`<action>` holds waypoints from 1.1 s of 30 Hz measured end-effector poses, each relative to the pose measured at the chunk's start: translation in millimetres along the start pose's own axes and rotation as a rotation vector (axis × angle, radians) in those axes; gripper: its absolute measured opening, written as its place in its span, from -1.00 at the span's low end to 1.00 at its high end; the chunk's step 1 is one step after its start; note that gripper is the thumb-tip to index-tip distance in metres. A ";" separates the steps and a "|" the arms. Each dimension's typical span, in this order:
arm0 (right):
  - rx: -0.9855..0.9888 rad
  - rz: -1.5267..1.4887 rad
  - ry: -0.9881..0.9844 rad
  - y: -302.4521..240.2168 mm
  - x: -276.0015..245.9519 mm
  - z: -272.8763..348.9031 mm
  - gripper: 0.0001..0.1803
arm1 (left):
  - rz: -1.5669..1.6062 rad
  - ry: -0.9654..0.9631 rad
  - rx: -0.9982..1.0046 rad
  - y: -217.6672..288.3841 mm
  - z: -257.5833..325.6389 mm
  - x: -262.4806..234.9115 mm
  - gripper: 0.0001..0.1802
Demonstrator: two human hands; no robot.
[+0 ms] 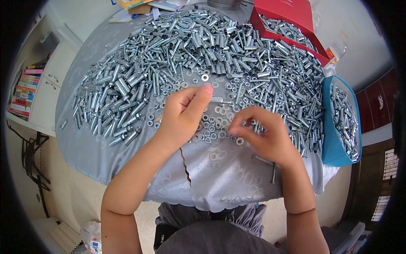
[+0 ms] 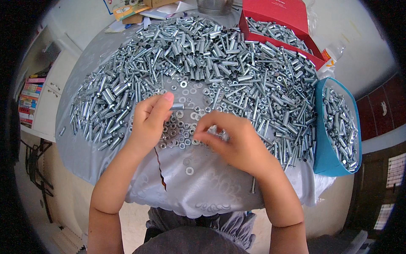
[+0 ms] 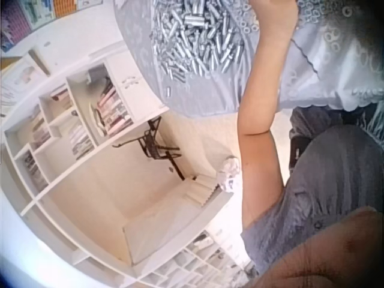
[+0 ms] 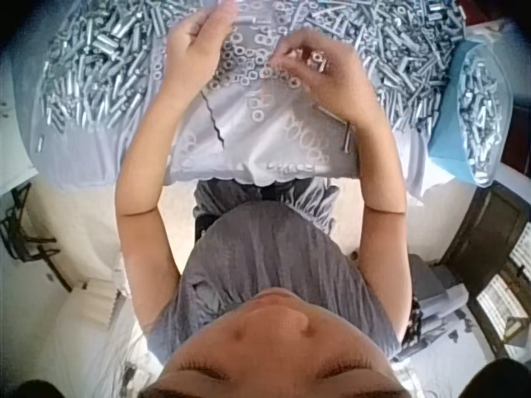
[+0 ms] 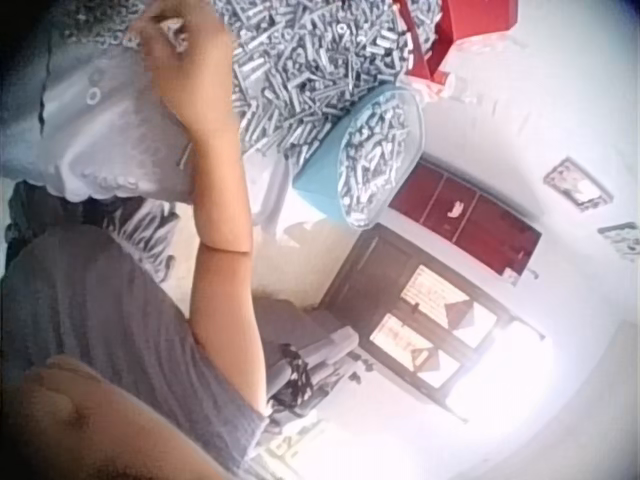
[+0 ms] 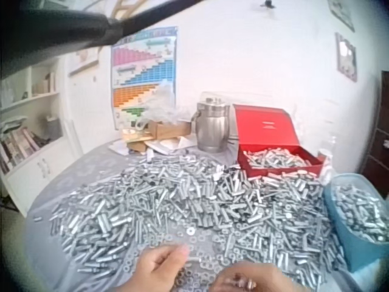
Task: The person repeatedly picks up metal bolts and washers from a large pile on a table. They insert the washers onto the bolts by hand and place the assembled units into a blue container. The task involves continuous manual handling of small hardware components.
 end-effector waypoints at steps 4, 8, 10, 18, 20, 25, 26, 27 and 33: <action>-0.010 -0.230 0.141 6.1 -2.9 -0.2 -0.90 | 0.031 -0.045 -0.069 1.5 2.0 3.8 -0.62; 0.049 -0.287 0.108 7.2 -3.7 -0.6 -0.88 | 0.051 -0.159 -0.084 2.6 5.4 7.9 -0.64; 0.076 -0.335 0.113 7.7 -5.8 -0.8 -0.88 | 0.025 -0.193 -0.110 3.9 6.2 8.0 -0.64; -0.003 -0.288 0.195 12.6 -4.1 -2.9 -0.81 | 0.080 -0.258 -0.161 0.5 4.3 6.8 -0.62; -0.016 -0.266 0.197 13.5 -4.9 -3.0 -0.80 | 0.066 -0.276 -0.174 0.1 3.6 6.0 -0.60; 0.005 -0.387 0.232 13.1 -4.5 -4.6 -0.81 | 0.086 -0.306 -0.184 -2.2 3.5 6.3 -0.57; -0.050 -0.269 0.250 12.1 -5.7 -4.7 -0.81 | 0.083 -0.303 -0.181 -3.1 3.3 5.5 -0.57; -0.105 -0.152 0.266 11.6 -7.6 -4.5 -0.82 | 0.080 -0.300 -0.177 -4.5 2.8 4.7 -0.57; -0.145 0.046 0.318 1.5 -6.8 -2.8 -0.86 | 0.071 -0.288 -0.206 -1.1 1.4 7.0 -0.54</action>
Point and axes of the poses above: each hand's wrist, its own z-axis away from the middle knuckle, its own x-axis out of the palm, y = z × x, the point moved 2 cm from there along -z, towards the middle knuckle, and after that the axes turned 4 degrees about z, right-handed, at the moved point
